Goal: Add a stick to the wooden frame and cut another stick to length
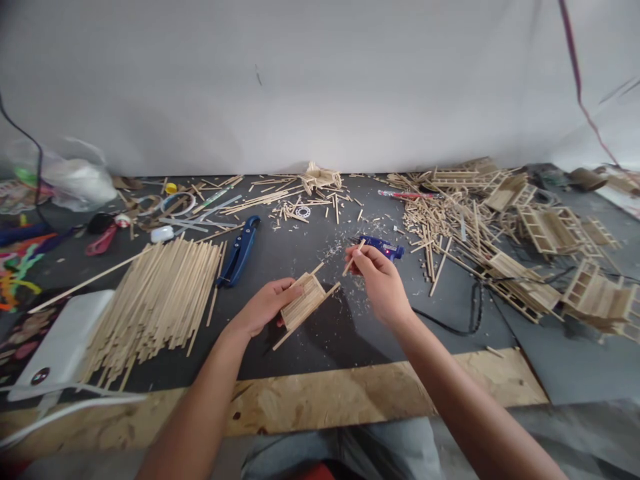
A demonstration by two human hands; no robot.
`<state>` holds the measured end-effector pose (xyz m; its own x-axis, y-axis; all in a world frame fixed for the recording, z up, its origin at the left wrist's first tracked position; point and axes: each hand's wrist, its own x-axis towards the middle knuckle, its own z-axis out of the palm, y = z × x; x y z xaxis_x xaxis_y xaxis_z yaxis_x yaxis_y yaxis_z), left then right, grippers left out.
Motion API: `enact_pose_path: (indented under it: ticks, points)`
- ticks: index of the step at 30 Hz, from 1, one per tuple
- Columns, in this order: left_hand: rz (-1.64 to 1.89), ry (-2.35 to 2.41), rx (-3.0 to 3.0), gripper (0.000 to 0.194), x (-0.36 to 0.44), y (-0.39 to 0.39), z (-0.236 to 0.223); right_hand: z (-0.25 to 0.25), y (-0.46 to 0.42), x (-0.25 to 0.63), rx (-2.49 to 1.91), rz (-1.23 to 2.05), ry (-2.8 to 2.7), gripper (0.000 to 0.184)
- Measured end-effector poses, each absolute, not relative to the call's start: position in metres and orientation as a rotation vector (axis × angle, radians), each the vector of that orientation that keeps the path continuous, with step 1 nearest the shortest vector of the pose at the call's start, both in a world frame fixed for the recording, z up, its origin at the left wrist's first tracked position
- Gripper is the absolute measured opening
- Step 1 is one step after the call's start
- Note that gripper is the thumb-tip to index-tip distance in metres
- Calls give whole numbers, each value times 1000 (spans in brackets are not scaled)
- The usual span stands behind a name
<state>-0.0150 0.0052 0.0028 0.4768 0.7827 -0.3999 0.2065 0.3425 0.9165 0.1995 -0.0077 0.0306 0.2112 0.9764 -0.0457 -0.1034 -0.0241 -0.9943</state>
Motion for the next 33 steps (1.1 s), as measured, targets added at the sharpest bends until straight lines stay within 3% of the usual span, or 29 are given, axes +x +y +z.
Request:
enact_pose_path:
  ticks: [13,25,33]
  points:
    - [760,1111,1172,25,-15,12,-4,3,-34,162,-1201,1482,-656,20]
    - [822,1004,1082,29,-1,6,-10,-8,-34,146,-1187,1422,-747,37]
    - [834,736,867,32,-4,3,3,-5,-31,155,-1220,1447,-674,21]
